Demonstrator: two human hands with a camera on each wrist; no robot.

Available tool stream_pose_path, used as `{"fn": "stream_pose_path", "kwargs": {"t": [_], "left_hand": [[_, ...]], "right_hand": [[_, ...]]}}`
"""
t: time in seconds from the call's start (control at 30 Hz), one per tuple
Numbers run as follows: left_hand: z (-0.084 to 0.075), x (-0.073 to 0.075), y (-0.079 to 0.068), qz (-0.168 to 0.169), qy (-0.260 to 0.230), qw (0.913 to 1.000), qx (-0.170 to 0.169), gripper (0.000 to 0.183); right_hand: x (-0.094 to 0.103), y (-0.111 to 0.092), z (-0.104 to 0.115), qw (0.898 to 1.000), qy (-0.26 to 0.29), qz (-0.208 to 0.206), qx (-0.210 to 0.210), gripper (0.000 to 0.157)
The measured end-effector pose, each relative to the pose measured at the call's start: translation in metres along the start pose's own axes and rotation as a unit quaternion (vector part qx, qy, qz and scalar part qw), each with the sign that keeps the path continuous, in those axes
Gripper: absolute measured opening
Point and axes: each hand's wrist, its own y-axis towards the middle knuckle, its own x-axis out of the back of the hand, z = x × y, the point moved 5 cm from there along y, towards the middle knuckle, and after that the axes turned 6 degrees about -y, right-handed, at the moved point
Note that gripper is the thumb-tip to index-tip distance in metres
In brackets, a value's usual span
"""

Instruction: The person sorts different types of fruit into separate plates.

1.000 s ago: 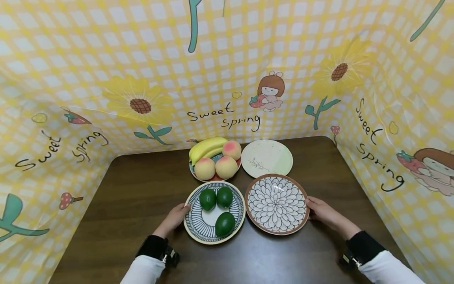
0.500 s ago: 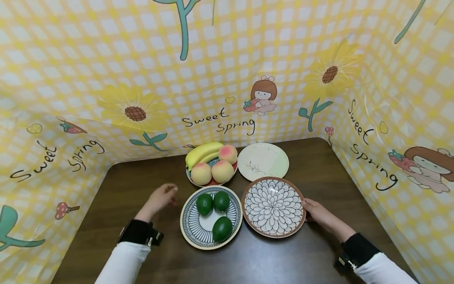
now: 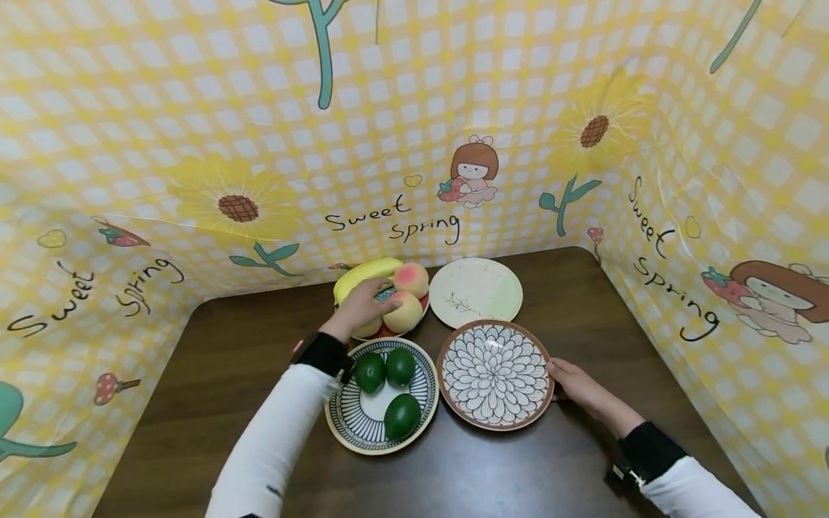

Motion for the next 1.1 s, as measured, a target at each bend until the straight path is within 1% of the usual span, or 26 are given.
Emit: {"fn": "stream_pose_path", "kwargs": {"t": [0.1, 0.2, 0.37, 0.5, 0.63, 0.83, 0.9, 1.0, 1.1], "left_hand": [[-0.010, -0.014, 0.017, 0.015, 0.028, 0.9993, -0.018, 0.063], [-0.011, -0.023, 0.029, 0.026, 0.053, 0.9982, -0.007, 0.062], [-0.003, -0.034, 0.046, 0.032, 0.099, 0.9945, -0.010, 0.061], [0.004, -0.041, 0.054, 0.049, 0.132, 0.9900, -0.003, 0.062], [0.008, -0.047, 0.058, 0.064, 0.135, 0.9887, 0.013, 0.062], [0.010, -0.050, 0.057, 0.078, 0.129, 0.9885, 0.007, 0.062], [0.012, -0.052, 0.057, 0.083, 0.139, 0.9868, 0.007, 0.061], [0.015, -0.056, 0.057, 0.083, 0.159, 0.9838, 0.012, 0.060], [0.015, -0.058, 0.057, 0.071, 0.172, 0.9824, 0.016, 0.059]], "right_hand": [[0.000, 0.002, -0.001, 1.000, 0.003, -0.003, 0.004, 0.051], [-0.001, 0.002, -0.003, 1.000, 0.004, -0.004, 0.006, 0.051], [-0.002, 0.003, -0.004, 1.000, 0.009, -0.001, 0.014, 0.050], [-0.001, 0.002, -0.004, 1.000, 0.013, 0.001, 0.018, 0.049], [0.002, 0.002, -0.004, 1.000, 0.016, -0.001, 0.016, 0.049], [0.001, 0.002, -0.005, 1.000, 0.018, 0.002, 0.012, 0.051], [0.001, 0.002, -0.006, 1.000, 0.018, 0.004, 0.013, 0.051], [0.001, 0.002, -0.007, 1.000, 0.017, 0.006, 0.015, 0.052], [0.002, 0.003, -0.006, 1.000, 0.017, 0.003, 0.015, 0.052]]}}
